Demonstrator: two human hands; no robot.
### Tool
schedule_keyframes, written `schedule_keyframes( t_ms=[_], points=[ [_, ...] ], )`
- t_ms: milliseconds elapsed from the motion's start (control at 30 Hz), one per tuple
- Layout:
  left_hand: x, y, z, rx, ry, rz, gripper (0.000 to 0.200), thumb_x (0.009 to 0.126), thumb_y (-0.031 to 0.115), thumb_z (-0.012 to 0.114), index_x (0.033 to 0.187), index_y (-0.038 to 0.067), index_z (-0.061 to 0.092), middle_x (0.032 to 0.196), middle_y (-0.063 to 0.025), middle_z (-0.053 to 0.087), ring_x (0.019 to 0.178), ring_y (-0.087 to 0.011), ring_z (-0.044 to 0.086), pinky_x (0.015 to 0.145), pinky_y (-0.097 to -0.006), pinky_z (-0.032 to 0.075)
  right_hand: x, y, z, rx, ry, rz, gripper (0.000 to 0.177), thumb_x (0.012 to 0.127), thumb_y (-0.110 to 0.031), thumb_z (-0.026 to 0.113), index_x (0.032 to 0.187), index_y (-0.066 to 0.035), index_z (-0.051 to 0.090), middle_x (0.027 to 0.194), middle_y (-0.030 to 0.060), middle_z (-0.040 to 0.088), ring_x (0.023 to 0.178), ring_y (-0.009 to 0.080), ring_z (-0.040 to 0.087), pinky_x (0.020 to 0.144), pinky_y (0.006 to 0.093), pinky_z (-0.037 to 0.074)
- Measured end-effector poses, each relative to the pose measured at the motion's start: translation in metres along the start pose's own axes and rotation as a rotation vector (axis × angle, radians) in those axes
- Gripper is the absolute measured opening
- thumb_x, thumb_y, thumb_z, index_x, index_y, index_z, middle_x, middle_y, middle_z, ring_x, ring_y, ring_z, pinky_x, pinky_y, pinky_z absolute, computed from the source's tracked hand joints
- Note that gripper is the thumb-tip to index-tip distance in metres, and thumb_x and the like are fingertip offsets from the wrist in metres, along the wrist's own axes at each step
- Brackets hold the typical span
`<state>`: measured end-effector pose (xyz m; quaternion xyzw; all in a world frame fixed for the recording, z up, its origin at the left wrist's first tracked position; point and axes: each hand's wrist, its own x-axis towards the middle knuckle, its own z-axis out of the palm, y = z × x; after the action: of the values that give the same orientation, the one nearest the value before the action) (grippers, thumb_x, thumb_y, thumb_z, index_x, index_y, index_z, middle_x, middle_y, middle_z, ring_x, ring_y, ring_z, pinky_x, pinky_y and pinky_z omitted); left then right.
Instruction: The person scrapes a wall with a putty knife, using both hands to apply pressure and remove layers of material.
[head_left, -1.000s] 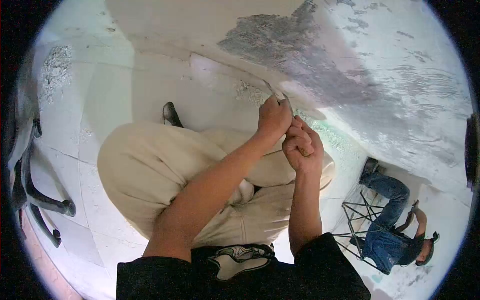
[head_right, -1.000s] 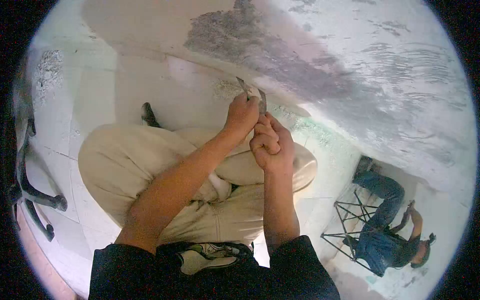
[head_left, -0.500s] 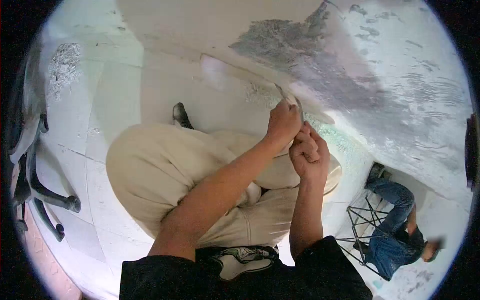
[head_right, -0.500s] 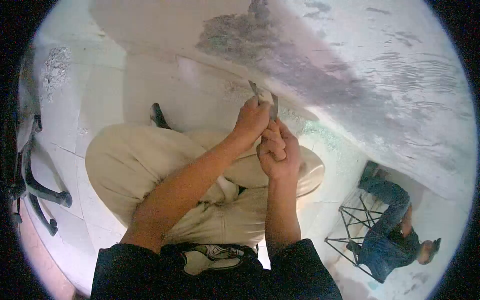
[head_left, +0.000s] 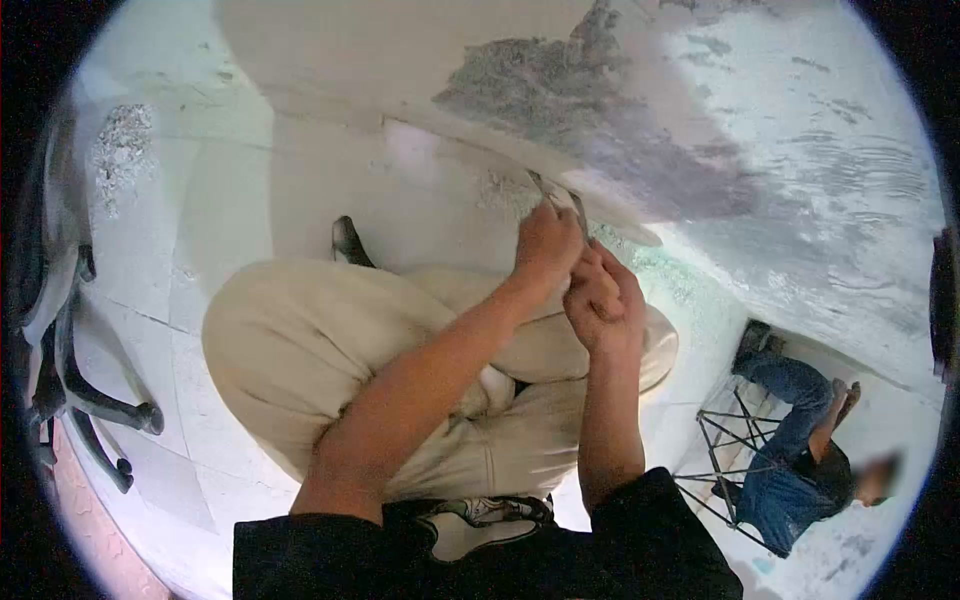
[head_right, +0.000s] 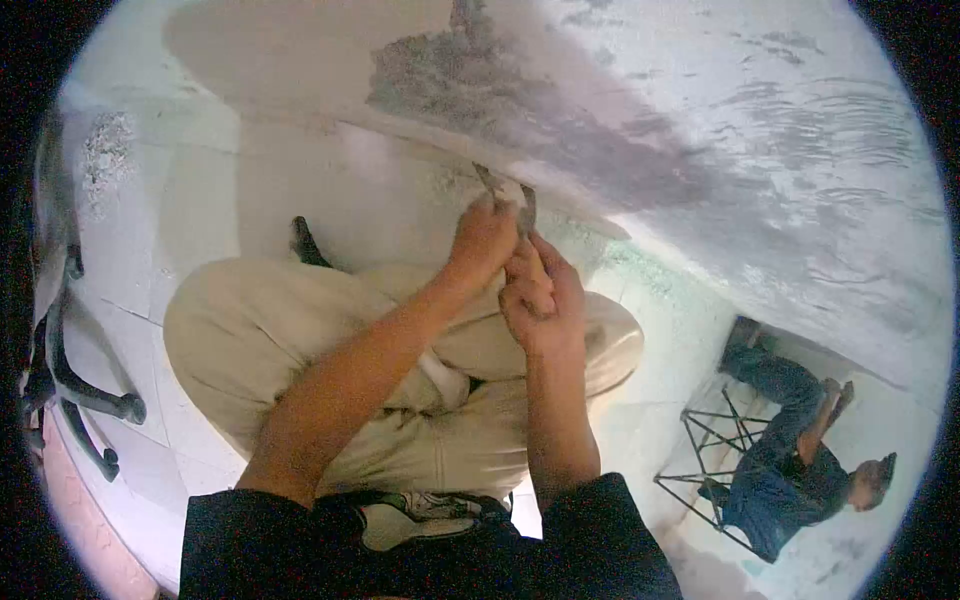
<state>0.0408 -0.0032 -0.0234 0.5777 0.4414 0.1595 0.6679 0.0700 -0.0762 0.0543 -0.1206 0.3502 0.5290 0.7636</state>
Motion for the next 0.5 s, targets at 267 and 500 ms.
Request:
schedule_keyframes(
  t_ms=[267,500],
  points=[
    [0.002,0.0,-0.007,-0.017,-0.029,-0.009,0.034,0.088,0.021,0.045,0.098,-0.011,0.053,0.093,-0.0316,0.058,0.089,-0.0458,0.056,0.08,-0.0525,0.043,-0.002,0.0,-0.003,0.013,-0.019,0.02,0.037,0.101,-0.027,0.026,0.081,0.001,0.04,0.051,0.0038,0.036,0.029,0.0082,0.023,0.027,0.0202,0.027],
    [-0.001,-0.001,-0.006,-0.012,-0.13,0.029,0.033,0.088,0.021,0.045,0.096,-0.01,0.053,0.098,-0.0325,0.057,0.096,-0.0462,0.054,0.083,-0.052,0.041,-0.003,-0.004,-0.004,-0.021,-0.021,0.031,0.037,0.101,-0.027,0.027,0.08,0.0,0.04,0.05,0.004,0.036,0.029,0.0083,0.024,0.026,0.0199,0.029]
  ],
)
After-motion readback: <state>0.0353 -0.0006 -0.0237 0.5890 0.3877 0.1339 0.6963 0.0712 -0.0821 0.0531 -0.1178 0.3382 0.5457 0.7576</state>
